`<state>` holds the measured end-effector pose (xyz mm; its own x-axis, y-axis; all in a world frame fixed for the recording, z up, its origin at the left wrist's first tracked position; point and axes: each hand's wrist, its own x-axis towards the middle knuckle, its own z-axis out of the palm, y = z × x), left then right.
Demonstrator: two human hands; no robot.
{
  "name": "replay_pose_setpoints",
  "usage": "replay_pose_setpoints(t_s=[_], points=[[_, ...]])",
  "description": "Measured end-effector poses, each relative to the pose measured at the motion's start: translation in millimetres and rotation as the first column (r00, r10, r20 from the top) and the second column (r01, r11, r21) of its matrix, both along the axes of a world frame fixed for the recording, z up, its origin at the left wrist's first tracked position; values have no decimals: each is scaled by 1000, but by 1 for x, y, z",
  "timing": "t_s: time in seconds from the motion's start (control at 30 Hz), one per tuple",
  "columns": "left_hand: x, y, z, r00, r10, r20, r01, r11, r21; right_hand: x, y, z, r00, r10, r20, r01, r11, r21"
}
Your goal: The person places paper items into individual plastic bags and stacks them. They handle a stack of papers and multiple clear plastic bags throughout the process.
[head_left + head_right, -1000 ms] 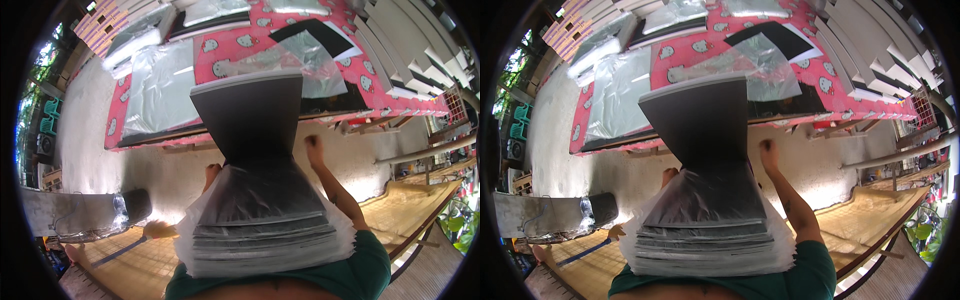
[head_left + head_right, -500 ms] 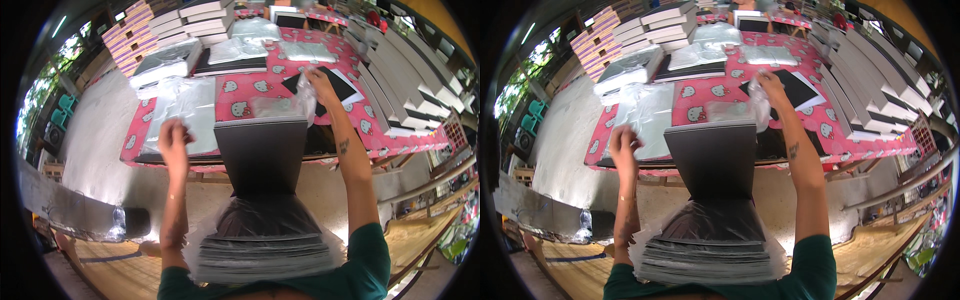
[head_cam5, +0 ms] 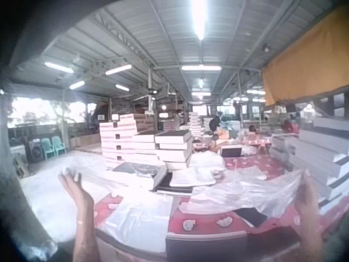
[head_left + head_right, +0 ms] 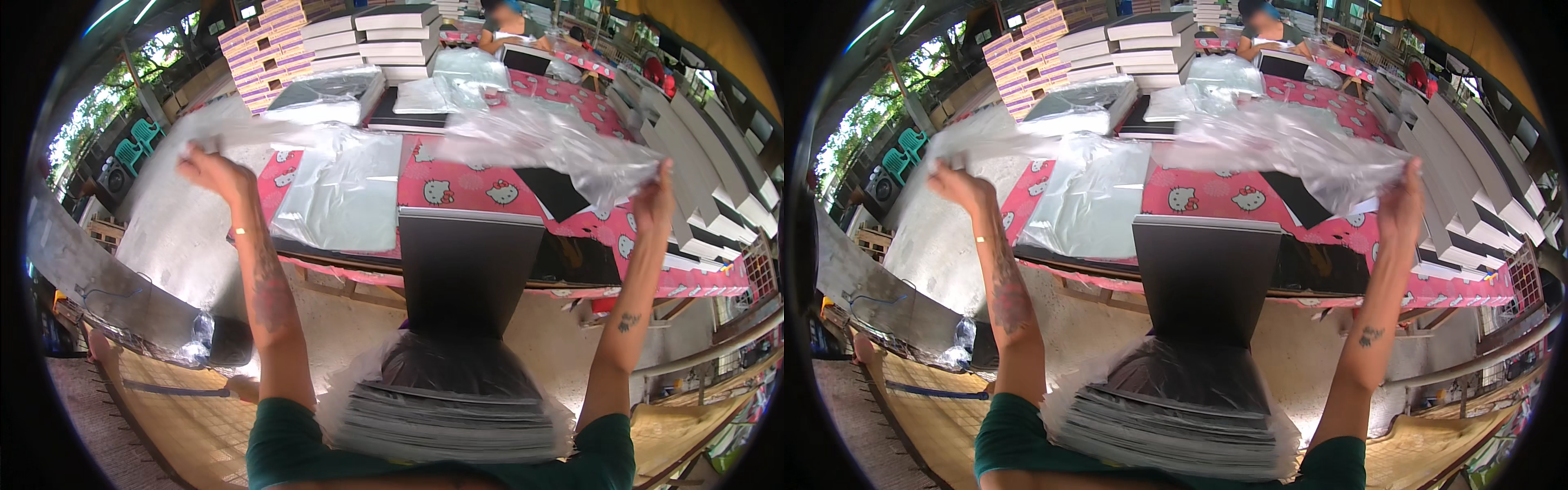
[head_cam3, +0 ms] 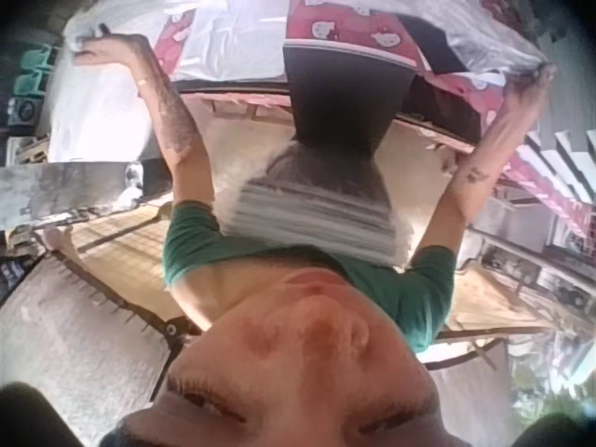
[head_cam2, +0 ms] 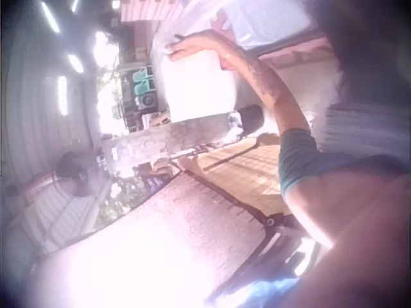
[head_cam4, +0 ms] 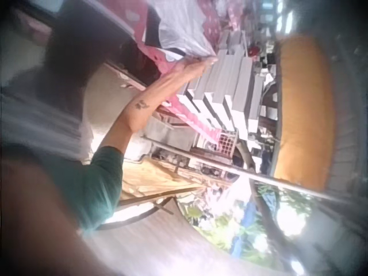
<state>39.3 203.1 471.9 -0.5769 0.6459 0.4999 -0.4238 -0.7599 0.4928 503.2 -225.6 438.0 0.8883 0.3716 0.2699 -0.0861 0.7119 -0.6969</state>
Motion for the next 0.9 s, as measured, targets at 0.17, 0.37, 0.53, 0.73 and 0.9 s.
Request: replay_pose_setpoints(t_s=[0.17, 0.37, 0.53, 0.73, 0.9], points=[[1, -7, -81, -242, -128, -962, -177, 980, -86, -131, 53, 29, 958, -15, 287, 34, 998, -62], [93, -191, -66, 191, -589, -786, 700, 643, -311, -228, 99, -32, 730, 613, 302, -470, 771, -429], [86, -220, -70, 180, -688, -703, 742, 564, -362, -250, 100, -55, 828, 519, 210, -491, 854, -174], [85, -188, -80, 502, -540, -676, 461, 828, -318, -248, 86, -64, 782, 610, 126, -623, 768, 152], [79, -218, -82, 345, -460, -818, 498, 829, -256, -242, 79, -49, 703, 711, 5, -710, 702, 62]])
